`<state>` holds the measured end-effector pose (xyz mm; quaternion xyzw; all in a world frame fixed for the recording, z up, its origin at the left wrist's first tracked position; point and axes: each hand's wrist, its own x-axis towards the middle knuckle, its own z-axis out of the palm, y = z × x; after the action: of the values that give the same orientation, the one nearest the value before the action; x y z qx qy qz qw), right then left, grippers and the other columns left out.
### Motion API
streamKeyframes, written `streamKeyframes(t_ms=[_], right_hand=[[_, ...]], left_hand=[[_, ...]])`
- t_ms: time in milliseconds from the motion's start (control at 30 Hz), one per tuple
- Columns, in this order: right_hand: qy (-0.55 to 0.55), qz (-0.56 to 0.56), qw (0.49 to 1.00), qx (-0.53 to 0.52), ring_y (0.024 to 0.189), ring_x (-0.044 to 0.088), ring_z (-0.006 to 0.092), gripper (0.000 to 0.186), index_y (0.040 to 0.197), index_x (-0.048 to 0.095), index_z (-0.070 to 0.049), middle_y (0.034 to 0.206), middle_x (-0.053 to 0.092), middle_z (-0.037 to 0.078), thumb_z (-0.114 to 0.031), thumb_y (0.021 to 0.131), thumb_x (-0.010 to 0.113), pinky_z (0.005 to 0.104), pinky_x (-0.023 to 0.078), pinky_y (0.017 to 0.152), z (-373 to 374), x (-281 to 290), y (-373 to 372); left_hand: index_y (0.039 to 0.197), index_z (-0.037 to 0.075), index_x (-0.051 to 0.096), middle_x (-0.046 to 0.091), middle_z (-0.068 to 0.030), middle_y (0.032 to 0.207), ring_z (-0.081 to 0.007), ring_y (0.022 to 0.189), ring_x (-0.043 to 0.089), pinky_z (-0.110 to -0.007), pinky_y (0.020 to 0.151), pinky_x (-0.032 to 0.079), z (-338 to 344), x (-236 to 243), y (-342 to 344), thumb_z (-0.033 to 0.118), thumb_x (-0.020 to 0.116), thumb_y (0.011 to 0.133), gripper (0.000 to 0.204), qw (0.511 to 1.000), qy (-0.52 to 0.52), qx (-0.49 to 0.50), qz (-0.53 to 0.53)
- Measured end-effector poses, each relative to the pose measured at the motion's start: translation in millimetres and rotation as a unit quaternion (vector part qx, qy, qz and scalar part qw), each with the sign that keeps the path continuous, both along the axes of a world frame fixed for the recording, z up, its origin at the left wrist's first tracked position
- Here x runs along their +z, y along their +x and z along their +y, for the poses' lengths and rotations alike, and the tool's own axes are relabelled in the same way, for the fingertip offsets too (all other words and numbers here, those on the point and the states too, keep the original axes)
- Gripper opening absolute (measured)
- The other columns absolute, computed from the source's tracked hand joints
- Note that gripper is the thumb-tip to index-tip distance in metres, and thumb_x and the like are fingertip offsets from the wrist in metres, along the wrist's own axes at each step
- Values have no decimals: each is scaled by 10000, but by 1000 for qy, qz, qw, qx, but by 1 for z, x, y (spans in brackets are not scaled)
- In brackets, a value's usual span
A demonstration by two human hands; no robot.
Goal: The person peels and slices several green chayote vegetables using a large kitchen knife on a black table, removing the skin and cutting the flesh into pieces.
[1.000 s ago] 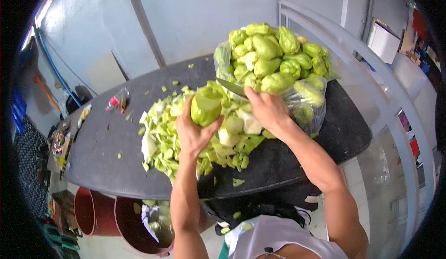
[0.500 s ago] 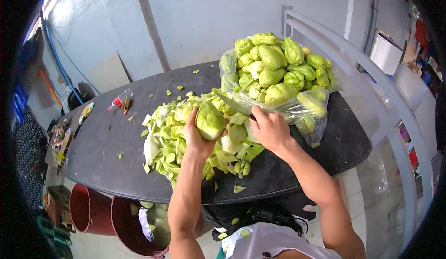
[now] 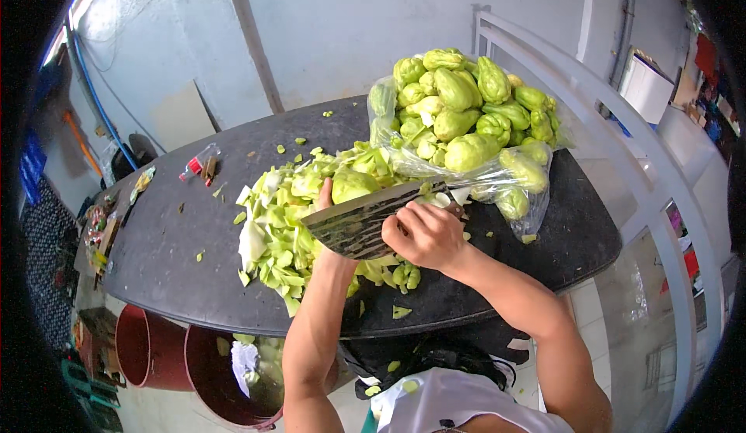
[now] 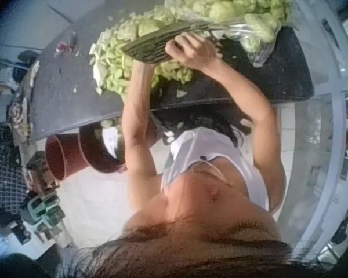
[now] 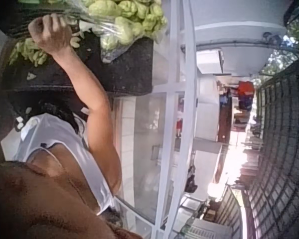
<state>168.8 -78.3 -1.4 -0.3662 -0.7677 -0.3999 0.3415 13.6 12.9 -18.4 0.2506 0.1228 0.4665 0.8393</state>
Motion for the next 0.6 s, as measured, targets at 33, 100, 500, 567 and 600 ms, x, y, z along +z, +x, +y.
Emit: streamKeyframes(t_ms=[33, 100, 500, 567, 600], right_hand=[[1, -1, 1000, 0, 631, 561, 164, 168, 891, 526, -63, 677, 454, 17, -111, 757, 615, 270, 504, 535, 1, 0, 0], [2, -3, 1000, -4, 625, 566, 165, 161, 881, 521, -66, 675, 455, 17, -116, 759, 615, 276, 506, 526, 0, 0, -1], [-22, 61, 997, 33, 540, 605, 167, 141, 824, 485, -94, 596, 482, 17, -117, 794, 620, 282, 499, 426, 1, 13, 5], [6, 55, 997, 62, 516, 584, 164, 137, 818, 480, -98, 584, 466, 11, -106, 801, 616, 285, 494, 415, -2, 17, 0], [6, 59, 996, 62, 516, 584, 164, 137, 818, 480, -98, 584, 466, 11, -106, 801, 616, 285, 494, 415, -1, 15, 1]], left_hand=[[1254, 85, 565, 642, -145, 1170, -302, 1028, 627, -443, 937, 500, 0, -1, 0, 575, 471, 914, 604, 1000, -6, -14, -15], [1248, 89, 568, 645, -141, 1165, -301, 1019, 630, -446, 936, 499, -2, -2, 0, 562, 474, 919, 583, 999, -14, -26, -29], [1229, 94, 558, 621, -106, 1186, -268, 1101, 589, -454, 988, 451, -15, 20, -6, 503, 446, 943, 511, 995, -3, 80, 54], [1235, 88, 556, 626, -105, 1174, -265, 1081, 598, -447, 961, 471, -17, 21, -7, 498, 468, 937, 515, 997, 0, 58, 56], [1225, 90, 564, 627, -103, 1174, -266, 1079, 599, -457, 949, 478, -18, 24, -7, 491, 475, 935, 503, 995, 10, 73, 64]])
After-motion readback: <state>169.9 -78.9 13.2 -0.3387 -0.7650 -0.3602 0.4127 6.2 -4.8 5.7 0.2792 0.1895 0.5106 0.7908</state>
